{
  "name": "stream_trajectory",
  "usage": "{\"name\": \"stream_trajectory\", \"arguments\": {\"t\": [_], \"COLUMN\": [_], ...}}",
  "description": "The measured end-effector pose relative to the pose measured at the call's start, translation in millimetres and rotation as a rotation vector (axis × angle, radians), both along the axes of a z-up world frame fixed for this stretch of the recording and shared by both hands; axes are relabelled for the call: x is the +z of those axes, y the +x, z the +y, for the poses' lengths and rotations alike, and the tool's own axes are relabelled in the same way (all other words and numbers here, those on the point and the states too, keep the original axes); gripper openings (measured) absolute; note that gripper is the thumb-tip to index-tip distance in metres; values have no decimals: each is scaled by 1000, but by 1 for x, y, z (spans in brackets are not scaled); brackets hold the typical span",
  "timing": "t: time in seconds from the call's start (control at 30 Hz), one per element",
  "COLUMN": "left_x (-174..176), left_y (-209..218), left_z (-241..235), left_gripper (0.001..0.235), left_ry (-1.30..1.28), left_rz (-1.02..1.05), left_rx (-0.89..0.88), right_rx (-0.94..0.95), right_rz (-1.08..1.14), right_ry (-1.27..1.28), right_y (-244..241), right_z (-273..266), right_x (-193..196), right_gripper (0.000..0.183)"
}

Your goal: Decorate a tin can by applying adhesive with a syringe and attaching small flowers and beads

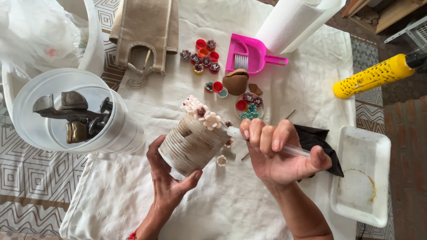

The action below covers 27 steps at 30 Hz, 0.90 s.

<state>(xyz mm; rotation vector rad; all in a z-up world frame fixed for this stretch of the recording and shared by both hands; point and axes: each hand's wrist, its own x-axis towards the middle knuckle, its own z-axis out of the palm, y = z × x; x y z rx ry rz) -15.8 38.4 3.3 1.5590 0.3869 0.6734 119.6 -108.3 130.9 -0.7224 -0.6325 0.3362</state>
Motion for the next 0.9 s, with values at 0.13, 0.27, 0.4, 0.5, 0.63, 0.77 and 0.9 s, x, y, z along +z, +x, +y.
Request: {"name": "stream_trajectory", "arguments": {"t": [0.13, 0.27, 0.4, 0.5, 0.63, 0.77, 0.9], "left_x": [-2, -1, -3, -1, 1, 5, 4], "left_y": [-1, 0, -1, -1, -1, -1, 0], "left_z": [1, 1, 2, 2, 2, 2, 3], "left_gripper": [100, 100, 100, 100, 99, 98, 99], "left_ry": [-15, -35, -29, -75, -105, -141, -128], "left_rz": [-5, 1, 10, 17, 11, 43, 58], "left_rx": [-14, -15, -7, -18, -16, -18, -4], "right_rx": [-8, 6, 0, 9, 3, 12, 8], "right_rz": [4, -4, -24, -31, -34, -49, -42], "right_ry": [-9, -19, -28, -31, -37, -45, -52], "right_y": [-1, 0, 1, 1, 1, 1, 2], "right_z": [-1, -1, -2, -1, -1, -1, -1], "right_x": [0, -1, -2, 0, 1, 1, 2], "right_gripper": [45, 44, 45, 43, 43, 42, 42]}}
